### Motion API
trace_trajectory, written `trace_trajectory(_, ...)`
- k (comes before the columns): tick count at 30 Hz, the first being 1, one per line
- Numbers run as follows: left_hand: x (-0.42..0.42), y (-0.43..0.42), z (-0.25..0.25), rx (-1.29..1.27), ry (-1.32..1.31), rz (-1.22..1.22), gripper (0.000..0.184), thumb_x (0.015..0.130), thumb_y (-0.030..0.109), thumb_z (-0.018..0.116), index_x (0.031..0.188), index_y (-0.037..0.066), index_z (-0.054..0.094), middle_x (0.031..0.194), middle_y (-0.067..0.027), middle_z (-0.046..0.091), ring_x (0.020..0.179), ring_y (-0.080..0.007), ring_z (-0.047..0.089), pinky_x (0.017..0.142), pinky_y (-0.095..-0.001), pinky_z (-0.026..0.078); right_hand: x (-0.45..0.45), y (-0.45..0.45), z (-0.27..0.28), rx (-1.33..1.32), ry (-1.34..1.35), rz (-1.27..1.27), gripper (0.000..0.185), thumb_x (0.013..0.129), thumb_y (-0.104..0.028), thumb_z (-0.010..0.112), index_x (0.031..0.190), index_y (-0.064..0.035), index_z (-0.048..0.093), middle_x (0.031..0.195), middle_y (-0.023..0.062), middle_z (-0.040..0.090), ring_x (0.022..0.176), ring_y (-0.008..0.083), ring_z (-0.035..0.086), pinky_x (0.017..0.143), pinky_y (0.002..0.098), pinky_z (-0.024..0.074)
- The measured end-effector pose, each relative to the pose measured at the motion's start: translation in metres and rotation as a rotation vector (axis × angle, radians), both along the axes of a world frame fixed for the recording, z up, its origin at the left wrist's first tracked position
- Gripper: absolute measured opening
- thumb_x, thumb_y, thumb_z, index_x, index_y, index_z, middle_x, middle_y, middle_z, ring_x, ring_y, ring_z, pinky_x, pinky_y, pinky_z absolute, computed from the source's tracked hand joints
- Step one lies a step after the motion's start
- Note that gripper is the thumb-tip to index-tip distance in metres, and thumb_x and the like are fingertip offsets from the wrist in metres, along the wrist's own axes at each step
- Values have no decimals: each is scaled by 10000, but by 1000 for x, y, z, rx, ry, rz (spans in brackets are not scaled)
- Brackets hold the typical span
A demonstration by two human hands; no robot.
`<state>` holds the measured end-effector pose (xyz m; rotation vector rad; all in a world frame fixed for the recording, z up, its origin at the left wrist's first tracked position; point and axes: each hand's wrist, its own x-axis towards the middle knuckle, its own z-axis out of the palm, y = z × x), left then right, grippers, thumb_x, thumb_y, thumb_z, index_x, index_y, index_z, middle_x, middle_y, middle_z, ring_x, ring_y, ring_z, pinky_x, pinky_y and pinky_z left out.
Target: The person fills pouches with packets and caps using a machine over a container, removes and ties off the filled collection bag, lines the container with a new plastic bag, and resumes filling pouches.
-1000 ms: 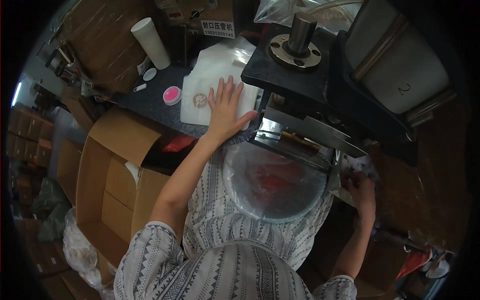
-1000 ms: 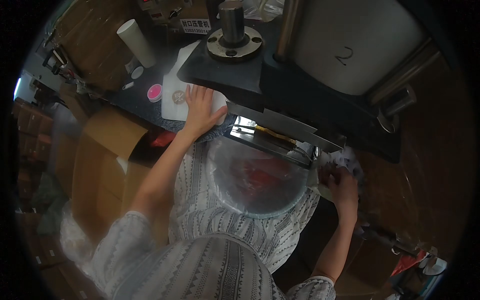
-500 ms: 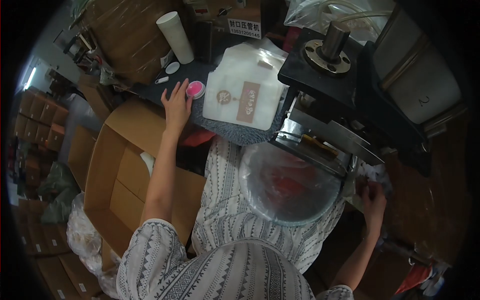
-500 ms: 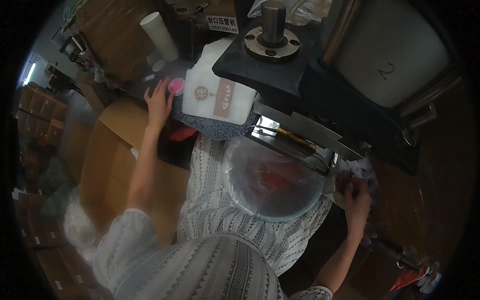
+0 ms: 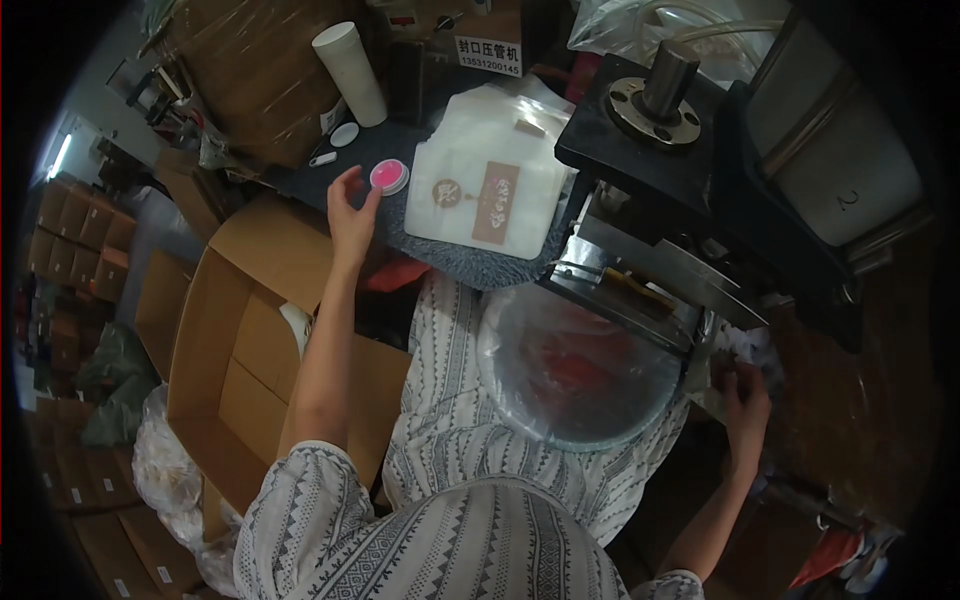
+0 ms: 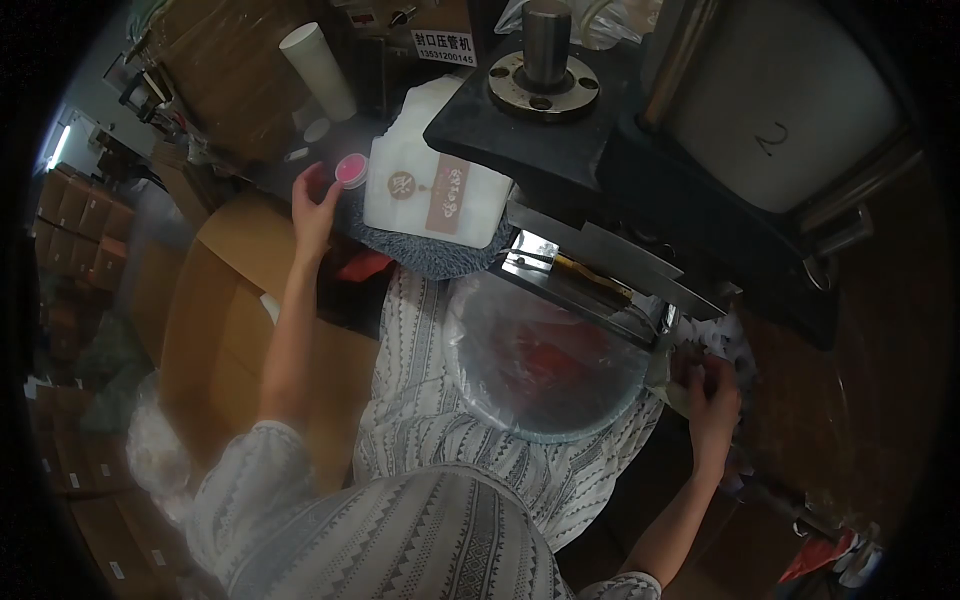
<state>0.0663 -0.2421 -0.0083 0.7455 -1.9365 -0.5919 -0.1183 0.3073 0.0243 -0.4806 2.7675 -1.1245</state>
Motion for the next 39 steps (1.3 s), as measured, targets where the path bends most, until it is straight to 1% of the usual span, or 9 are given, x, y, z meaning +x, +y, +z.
trace_trajectory(1,3,1,0,2,-1,0,335,852,72,648,1168,73,537,983,-51,611,921,-185,616,881,-365,457,0,-1,0,1,-1,-6,231,885,-125,578,1077,1,559,935,174,652,854,284,643,750,359,478)
trace_trajectory(3,11,14,13,1203,667,-352,273,862,50,649,1119,23,560,994,-51,618,908,-164,617,765,-261,519,0,-1,0,4,-5,-6,233,885,-123,577,1080,4,558,939,175,652,857,286,643,753,358,478)
trace_trajectory(8,20,50,23,1374,806,-556,256,885,43,621,1126,-8,550,992,-92,628,893,-158,624,803,-244,538,-2,1,-6,23,76,37,165,934,-76,527,1068,13,559,875,121,660,800,161,638,724,284,482)
trace_trajectory(19,0,105,30,1607,780,-823,115,930,79,566,992,-18,568,833,-52,579,741,-103,582,678,-159,515,12,-7,14,-75,47,-38,231,895,-97,581,1106,-16,531,954,138,645,843,225,622,755,313,468)
trace_trajectory(28,-15,112,21,1203,567,-1031,255,987,235,473,970,4,579,791,-76,607,735,-176,591,659,-265,493,19,-14,27,-112,110,-76,168,896,-99,583,1041,-17,603,954,109,645,870,191,605,783,284,449)
trace_trajectory(30,-30,128,33,177,-62,-477,357,969,282,478,1143,-19,559,1019,-175,631,1000,-299,591,897,-381,452,18,-16,27,-119,147,-77,160,896,-93,579,1032,-18,619,967,106,647,889,189,605,801,281,445)
trace_trajectory(31,-34,133,30,-199,-300,-381,472,924,302,530,1282,-5,490,1264,-209,532,1252,-358,432,1056,-438,297,18,-17,28,-123,156,-69,162,892,-82,581,1034,-19,624,977,102,647,904,190,604,817,282,442)
trace_trajectory(34,-25,161,-10,-475,-624,-323,486,887,270,573,1304,36,484,1366,-183,454,1339,-347,328,1097,-433,228,23,-20,30,-140,211,-48,171,880,-59,587,1041,-19,632,981,94,647,917,189,603,822,279,443)
trace_trajectory(39,3,163,-7,-307,-449,-370,304,774,56,658,1076,69,626,929,-81,596,868,-303,554,787,-438,418,38,-29,43,-199,120,13,212,856,-29,608,1066,-25,637,985,93,646,903,181,604,785,266,453)
